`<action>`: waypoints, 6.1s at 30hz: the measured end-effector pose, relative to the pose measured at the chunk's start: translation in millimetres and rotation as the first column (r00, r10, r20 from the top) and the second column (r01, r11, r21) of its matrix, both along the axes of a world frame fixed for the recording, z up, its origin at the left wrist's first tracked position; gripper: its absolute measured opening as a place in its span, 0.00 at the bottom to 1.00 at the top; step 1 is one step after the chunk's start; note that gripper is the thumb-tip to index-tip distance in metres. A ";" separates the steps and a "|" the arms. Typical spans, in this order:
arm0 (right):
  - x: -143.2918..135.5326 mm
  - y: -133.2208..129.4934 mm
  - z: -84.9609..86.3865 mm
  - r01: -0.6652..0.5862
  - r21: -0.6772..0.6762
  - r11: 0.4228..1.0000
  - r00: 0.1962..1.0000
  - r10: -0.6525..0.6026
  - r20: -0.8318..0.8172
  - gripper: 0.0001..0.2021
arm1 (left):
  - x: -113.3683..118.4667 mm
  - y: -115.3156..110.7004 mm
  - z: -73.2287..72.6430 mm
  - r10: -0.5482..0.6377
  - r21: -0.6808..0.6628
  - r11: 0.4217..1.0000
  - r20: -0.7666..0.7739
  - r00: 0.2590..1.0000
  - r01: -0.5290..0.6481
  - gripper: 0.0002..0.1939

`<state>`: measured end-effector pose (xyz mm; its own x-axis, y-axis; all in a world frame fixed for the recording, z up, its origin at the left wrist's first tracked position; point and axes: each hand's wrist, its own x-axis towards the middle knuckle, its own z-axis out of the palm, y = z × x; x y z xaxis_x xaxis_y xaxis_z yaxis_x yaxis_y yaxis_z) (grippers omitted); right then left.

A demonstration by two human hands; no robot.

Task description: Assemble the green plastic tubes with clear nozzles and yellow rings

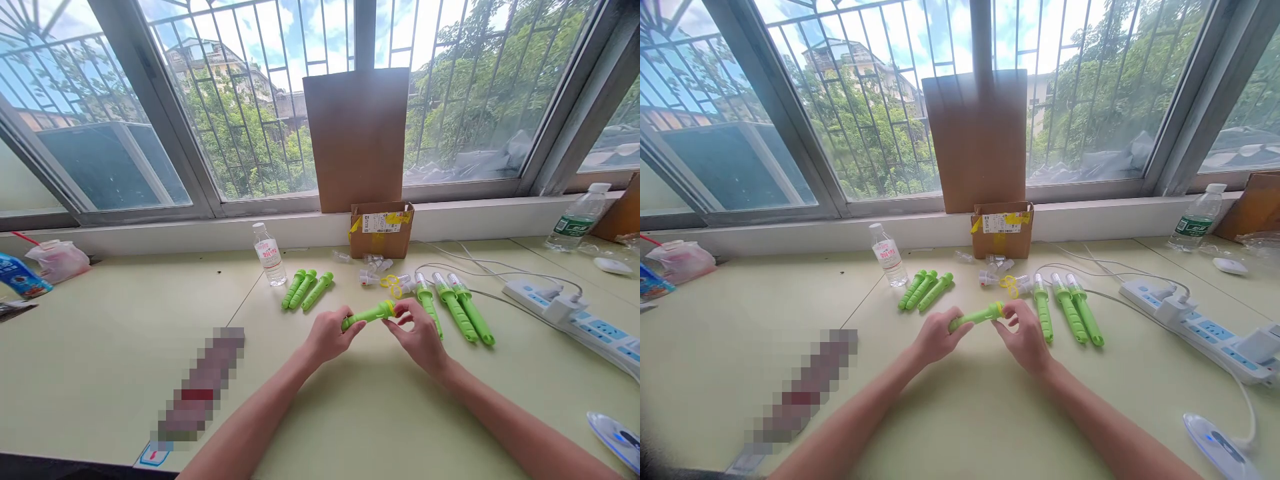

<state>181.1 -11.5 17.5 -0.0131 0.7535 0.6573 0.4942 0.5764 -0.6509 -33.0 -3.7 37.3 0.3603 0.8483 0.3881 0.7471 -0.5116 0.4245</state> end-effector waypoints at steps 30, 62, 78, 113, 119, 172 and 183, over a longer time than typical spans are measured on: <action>-0.1 -0.3 -3.8 -0.036 -0.022 0.999 0.999 0.036 -0.035 0.10 | 3.5 -3.1 7.4 0.044 -0.461 0.867 0.448 0.893 0.188 0.19; -1.9 -2.2 -0.5 -0.065 -0.037 0.997 0.975 0.055 -0.216 0.07 | -2.4 7.5 -6.4 -0.021 0.497 0.863 -0.145 0.989 0.091 0.10; 3.4 1.1 -2.8 -0.010 -0.064 0.998 0.996 0.005 -0.084 0.11 | -4.0 7.5 -6.5 0.000 0.586 0.803 -0.177 0.984 0.105 0.10; 2.9 0.8 -2.1 -0.030 -0.005 1.000 0.997 0.030 -0.071 0.07 | -8.1 9.8 -5.5 -0.058 0.370 0.925 -0.079 0.995 0.083 0.09; 1.6 -1.4 -1.4 -0.018 -0.040 0.999 0.997 0.015 -0.073 0.08 | -10.4 10.8 -4.4 -0.066 0.514 0.851 -0.091 0.994 0.104 0.06; -0.3 -2.8 3.2 -0.025 -0.020 0.999 0.991 0.022 -0.133 0.06 | -5.8 11.0 -4.7 -0.038 0.586 0.804 -0.120 0.992 0.102 0.10; -1.4 0.3 -3.2 0.037 -0.020 0.999 0.998 -0.038 -0.048 0.09 | -7.3 9.5 -8.2 -0.051 0.502 0.859 -0.110 0.993 0.100 0.10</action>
<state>179.7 -11.2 14.3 0.0472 0.7651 0.6422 0.4826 0.5454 -0.6853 -40.3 5.9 29.1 0.4692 0.5130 0.7188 0.7198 -0.6937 0.0253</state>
